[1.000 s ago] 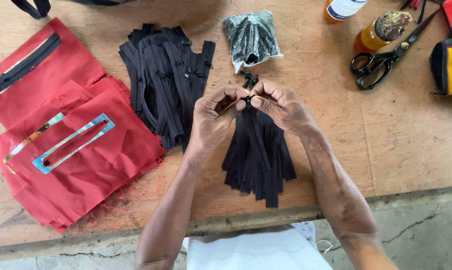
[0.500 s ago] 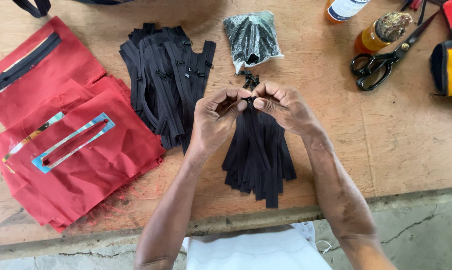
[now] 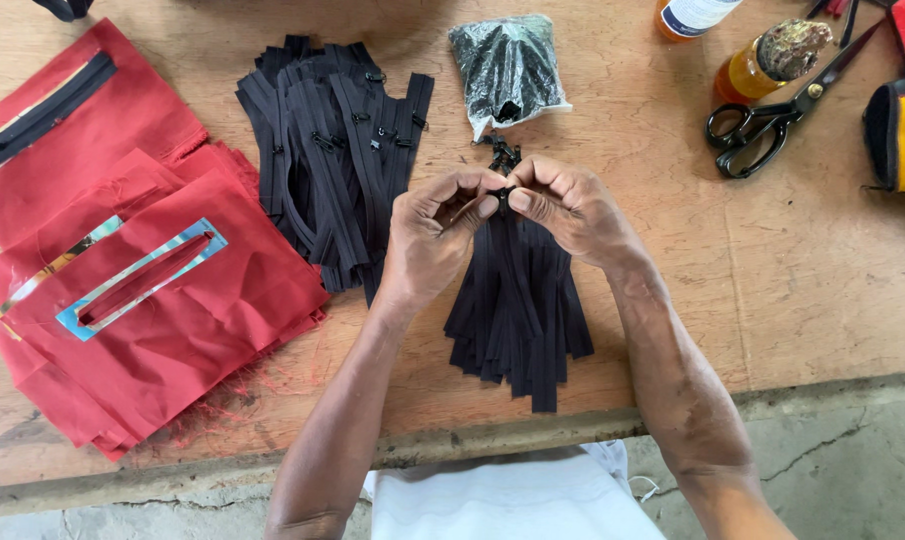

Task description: The person attaches black zipper sliders to black zipper tapes by hand. They pick up a zipper tape, slide a slider onto it, and place the completed zipper onto a growing pile on the wooden workbench.

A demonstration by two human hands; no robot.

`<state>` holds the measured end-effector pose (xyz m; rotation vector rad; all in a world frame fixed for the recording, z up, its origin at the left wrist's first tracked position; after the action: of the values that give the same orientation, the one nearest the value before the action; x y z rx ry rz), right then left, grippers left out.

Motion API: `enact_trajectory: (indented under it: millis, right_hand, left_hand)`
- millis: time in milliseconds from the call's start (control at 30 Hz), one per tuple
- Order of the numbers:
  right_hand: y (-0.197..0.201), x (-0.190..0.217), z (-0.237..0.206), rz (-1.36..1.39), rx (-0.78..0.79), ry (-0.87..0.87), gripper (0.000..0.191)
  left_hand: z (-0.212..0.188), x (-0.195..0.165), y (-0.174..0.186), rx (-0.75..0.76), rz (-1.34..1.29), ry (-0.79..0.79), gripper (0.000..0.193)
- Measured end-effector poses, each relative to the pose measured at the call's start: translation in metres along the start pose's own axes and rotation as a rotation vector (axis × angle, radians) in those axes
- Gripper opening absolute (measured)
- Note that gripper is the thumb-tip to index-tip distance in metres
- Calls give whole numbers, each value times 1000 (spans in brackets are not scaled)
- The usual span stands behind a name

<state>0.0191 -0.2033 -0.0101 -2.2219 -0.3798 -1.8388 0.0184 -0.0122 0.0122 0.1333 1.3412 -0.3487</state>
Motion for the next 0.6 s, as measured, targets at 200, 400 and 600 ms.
enact_trajectory:
  millis: [200, 400, 600]
  right_hand:
    - [-1, 1, 0, -57, -31, -5, 25]
    - [0, -3, 1, -79, -54, 5, 26]
    - [-3, -7, 3, -51, -53, 64, 28]
  left_hand:
    - [0, 1, 0, -6, 12, 26, 19]
    - [-1, 2, -2, -11, 41, -6, 18]
    - [-3, 1, -3, -45, 30, -54, 14]
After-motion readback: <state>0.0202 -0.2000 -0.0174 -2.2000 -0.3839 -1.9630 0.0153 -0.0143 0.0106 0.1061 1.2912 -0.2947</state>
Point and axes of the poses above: each hand's wrist, its own z-axis towards the middle knuckle, its own y-axis out of the back of the hand, x = y × z, the point moved 3 cm from there along z, towards the middle knuckle, and after that the axes turned 7 degrees about -y, right-handed, at the moved point
